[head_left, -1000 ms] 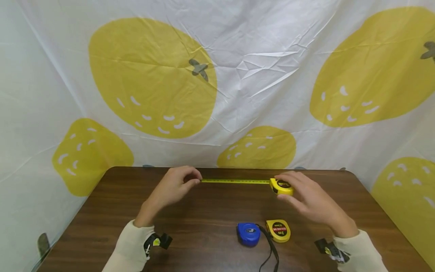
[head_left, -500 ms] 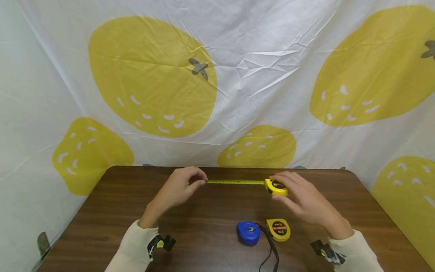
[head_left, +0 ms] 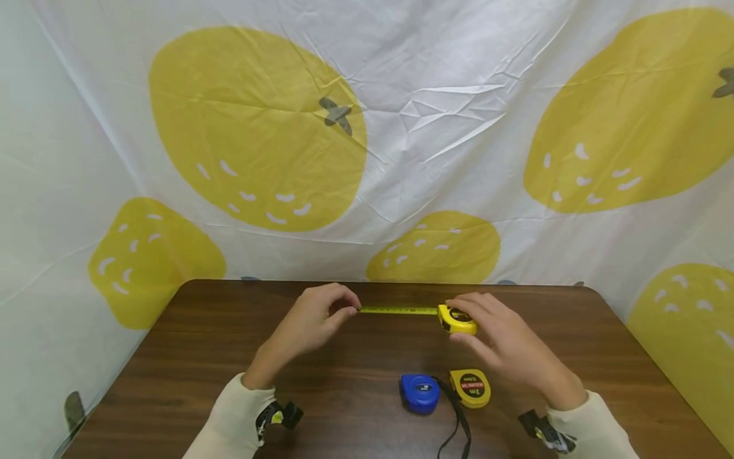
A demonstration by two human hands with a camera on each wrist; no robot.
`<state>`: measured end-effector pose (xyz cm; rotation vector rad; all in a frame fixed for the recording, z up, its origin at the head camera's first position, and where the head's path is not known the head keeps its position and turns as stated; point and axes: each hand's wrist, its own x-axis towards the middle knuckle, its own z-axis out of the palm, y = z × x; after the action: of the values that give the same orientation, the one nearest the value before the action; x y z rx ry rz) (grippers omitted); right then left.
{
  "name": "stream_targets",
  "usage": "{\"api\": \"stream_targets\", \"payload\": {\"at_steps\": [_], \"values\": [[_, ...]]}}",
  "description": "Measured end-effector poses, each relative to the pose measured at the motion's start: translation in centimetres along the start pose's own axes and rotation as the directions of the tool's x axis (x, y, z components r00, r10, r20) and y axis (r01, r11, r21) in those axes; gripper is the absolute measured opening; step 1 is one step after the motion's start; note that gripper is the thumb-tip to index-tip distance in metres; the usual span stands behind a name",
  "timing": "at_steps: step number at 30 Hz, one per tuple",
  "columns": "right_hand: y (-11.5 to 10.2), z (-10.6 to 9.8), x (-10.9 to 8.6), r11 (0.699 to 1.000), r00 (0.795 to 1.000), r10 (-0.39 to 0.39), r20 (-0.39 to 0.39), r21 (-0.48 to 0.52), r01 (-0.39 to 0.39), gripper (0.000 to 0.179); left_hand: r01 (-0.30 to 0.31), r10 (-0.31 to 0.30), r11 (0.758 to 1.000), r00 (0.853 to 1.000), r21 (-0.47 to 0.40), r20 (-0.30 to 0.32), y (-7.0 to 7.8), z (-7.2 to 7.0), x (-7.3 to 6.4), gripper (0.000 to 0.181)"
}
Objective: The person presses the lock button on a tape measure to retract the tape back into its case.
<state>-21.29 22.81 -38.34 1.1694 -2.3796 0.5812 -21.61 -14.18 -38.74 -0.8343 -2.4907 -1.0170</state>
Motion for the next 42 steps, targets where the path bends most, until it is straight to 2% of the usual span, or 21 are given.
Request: {"api": "stream_targets", "payload": {"at_steps": [6,15,27,42], "values": [[-0.3,0.4,0.1,1.000,1.000,-0.019,-0.016,-0.006,0.019,0.050,-0.019,0.019,1.000,1.000,0.005,-0.016,0.4,0.3,0.0,0.007],[-0.9,0.8,0.3,0.999,0.999,-0.035,-0.030,0.005,0.035,0.049,-0.009,0.009,1.000,1.000,-0.001,-0.004,0.9,0.6,0.0,0.008],[-1.6,1.2,0.5,0.997,0.995,-0.070,-0.067,0.012,0.071,0.046,-0.043,0.043,0.999,0.999,-0.019,-0.003,1.5,1.1,0.1,0.007],[-2.6,2.0,0.8,0.993,0.990,-0.113,-0.087,0.014,0.115,0.053,-0.085,0.085,0.996,0.996,-0.037,-0.004,2.5,2.0,0.2,0.006]]}}
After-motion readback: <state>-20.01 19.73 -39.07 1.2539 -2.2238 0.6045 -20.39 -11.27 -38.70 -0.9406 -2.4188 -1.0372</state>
